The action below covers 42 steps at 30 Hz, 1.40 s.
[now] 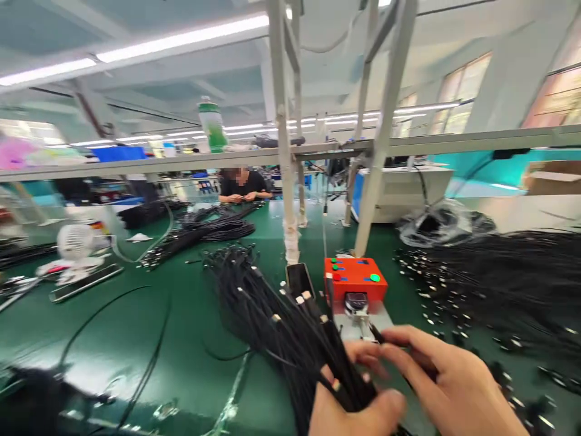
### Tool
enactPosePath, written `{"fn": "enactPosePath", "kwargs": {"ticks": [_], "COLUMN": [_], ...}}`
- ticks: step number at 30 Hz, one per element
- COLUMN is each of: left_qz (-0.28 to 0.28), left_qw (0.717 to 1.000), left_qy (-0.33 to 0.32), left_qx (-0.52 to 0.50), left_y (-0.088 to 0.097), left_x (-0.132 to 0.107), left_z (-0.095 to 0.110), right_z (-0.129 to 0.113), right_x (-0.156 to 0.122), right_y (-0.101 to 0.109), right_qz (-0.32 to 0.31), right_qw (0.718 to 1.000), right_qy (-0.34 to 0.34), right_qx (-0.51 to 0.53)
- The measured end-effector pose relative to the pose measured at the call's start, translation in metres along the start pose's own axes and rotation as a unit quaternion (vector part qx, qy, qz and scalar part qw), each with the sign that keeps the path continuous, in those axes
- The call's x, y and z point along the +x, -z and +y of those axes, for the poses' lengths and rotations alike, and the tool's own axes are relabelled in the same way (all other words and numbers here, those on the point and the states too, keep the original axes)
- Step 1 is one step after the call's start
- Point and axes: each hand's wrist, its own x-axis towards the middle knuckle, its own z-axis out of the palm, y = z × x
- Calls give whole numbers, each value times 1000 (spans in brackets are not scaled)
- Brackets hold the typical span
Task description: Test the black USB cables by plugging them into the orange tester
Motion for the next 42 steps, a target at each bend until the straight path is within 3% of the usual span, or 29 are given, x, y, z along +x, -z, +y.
{"fn": "enactPosePath", "kwargs": {"ticks": [2, 4, 7, 9, 11, 14, 20, 28, 34, 37, 42], "left_qz": [-25, -44, -49, -48, -46, -43, -27, -32, -77, -108, -110], "left_qw": [999, 998, 998, 998, 997, 997, 998, 996, 980, 967, 967], "left_qy": [-34, -34, -25, -17, -6, 7, 16, 15, -8, 13, 47], "left_qx": [27, 17, -24, -48, -60, -66, -62, -77, -181, -230, -226], "left_y": [8, 21, 44, 54, 59, 57, 52, 52, 60, 64, 67], "left_x": [0, 0, 1, 1, 0, 1, 1, 1, 10, 19, 28], "left_z": [6, 9, 8, 7, 8, 10, 14, 11, -3, -9, -9], "right_z": [7, 22, 56, 80, 97, 111, 116, 106, 100, 104, 104], "right_x": [11, 19, 24, 24, 24, 25, 30, 32, 34, 34, 35], "right_y": [9, 15, 10, -2, -16, -32, -44, -55, -59, -60, -60], "right_qz": [-9, -59, -171, -212, -218, -190, -158, -118, -85, -87, -96], "right_qw": [998, 984, 934, 902, 889, 900, 918, 907, 890, 890, 891], "right_qy": [-47, -101, -178, -225, -250, -264, -255, -299, -328, -325, -324], "right_qx": [49, 136, 257, 303, 316, 289, 258, 271, 307, 309, 304]}}
